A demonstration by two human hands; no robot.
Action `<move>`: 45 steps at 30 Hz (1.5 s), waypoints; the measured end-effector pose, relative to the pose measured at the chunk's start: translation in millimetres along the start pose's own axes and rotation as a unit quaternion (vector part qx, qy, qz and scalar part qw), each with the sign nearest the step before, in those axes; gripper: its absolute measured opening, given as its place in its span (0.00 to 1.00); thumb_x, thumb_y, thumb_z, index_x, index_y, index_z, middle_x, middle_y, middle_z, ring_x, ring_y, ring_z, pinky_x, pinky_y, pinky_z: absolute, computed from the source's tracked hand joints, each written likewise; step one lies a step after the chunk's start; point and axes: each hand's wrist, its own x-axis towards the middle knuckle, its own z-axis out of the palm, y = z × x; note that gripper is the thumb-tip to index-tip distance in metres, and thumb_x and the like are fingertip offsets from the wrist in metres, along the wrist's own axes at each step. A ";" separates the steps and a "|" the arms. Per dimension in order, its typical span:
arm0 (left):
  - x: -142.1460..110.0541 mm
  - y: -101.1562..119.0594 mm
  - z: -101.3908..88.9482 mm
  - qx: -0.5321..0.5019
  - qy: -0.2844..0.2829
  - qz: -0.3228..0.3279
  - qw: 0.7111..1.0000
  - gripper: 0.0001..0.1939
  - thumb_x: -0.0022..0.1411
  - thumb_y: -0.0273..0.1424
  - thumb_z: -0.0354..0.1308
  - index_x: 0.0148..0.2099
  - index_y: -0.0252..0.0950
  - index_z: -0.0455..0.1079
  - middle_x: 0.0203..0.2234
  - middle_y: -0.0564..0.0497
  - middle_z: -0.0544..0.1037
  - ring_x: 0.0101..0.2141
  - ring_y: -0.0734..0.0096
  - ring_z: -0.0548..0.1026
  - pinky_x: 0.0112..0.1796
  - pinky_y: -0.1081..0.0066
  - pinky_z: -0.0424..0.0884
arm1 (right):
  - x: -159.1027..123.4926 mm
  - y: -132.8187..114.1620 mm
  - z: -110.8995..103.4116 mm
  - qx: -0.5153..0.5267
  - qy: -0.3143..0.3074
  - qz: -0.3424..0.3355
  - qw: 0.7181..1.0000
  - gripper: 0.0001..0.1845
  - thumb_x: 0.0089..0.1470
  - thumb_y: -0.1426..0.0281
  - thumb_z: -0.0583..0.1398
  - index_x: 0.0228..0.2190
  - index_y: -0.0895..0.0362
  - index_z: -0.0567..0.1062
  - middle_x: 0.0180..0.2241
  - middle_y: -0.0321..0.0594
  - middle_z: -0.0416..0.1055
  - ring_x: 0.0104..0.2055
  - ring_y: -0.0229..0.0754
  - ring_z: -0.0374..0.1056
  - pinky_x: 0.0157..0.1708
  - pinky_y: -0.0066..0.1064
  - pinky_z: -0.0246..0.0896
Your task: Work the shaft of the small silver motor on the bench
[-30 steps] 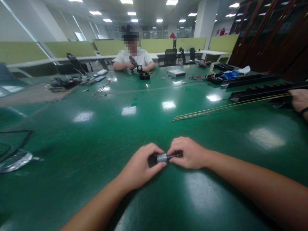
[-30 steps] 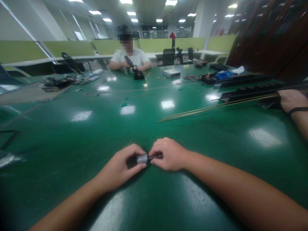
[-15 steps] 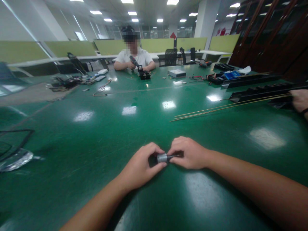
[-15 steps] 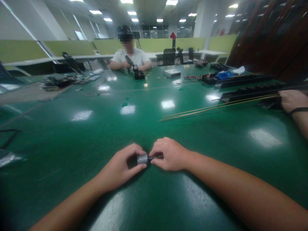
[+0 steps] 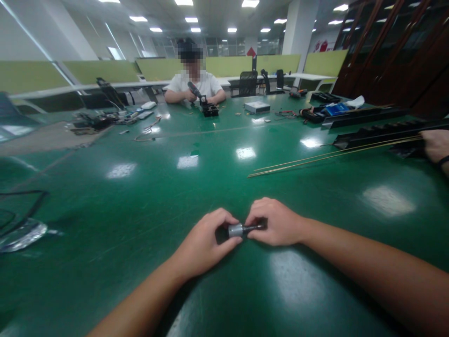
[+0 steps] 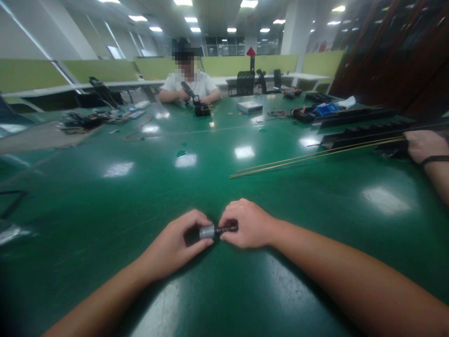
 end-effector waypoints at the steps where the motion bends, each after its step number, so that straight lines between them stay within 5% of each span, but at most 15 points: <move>1: -0.1 -0.1 0.1 0.000 -0.001 0.000 1.000 0.09 0.60 0.32 0.62 0.44 0.38 0.70 0.39 0.50 0.75 0.40 0.63 0.73 0.42 0.65 0.68 | 0.0 0.1 -0.1 -0.002 0.000 0.001 1.000 0.05 0.47 0.71 0.67 0.30 0.57 0.77 0.28 0.36 0.74 0.33 0.39 0.68 0.38 0.32 0.58; 12: -0.7 -0.8 0.6 -0.001 0.002 0.003 1.000 0.10 0.60 0.32 0.63 0.44 0.38 0.69 0.39 0.50 0.75 0.40 0.63 0.73 0.43 0.65 0.68 | 0.1 5.3 -8.8 -0.008 -0.023 0.008 1.000 0.04 0.46 0.72 0.67 0.27 0.57 0.76 0.28 0.37 0.74 0.34 0.41 0.68 0.39 0.33 0.58; 25: -2.8 -0.3 -0.3 -0.006 0.007 -0.002 1.000 0.10 0.59 0.33 0.64 0.42 0.38 0.69 0.39 0.50 0.76 0.40 0.63 0.74 0.42 0.65 0.68 | -5.1 39.2 -36.9 0.062 -0.105 0.065 0.990 0.05 0.45 0.72 0.66 0.25 0.59 0.75 0.25 0.35 0.70 0.29 0.37 0.65 0.31 0.27 0.59; 35: -1.7 -1.7 1.1 -0.003 0.007 -0.002 1.000 0.09 0.59 0.33 0.64 0.41 0.37 0.69 0.38 0.50 0.76 0.39 0.64 0.73 0.42 0.65 0.67 | -0.2 24.3 -26.0 0.050 -0.102 0.045 0.993 0.06 0.47 0.69 0.68 0.26 0.58 0.78 0.25 0.35 0.72 0.29 0.36 0.66 0.33 0.28 0.59; 45: 1.9 0.9 0.2 -0.024 0.002 0.009 1.000 0.08 0.68 0.36 0.56 0.43 0.38 0.72 0.37 0.51 0.76 0.38 0.66 0.73 0.41 0.67 0.67 | 3.9 -2.1 5.5 -0.008 -0.011 0.007 1.000 0.05 0.53 0.69 0.66 0.32 0.57 0.79 0.28 0.38 0.75 0.33 0.39 0.67 0.36 0.30 0.58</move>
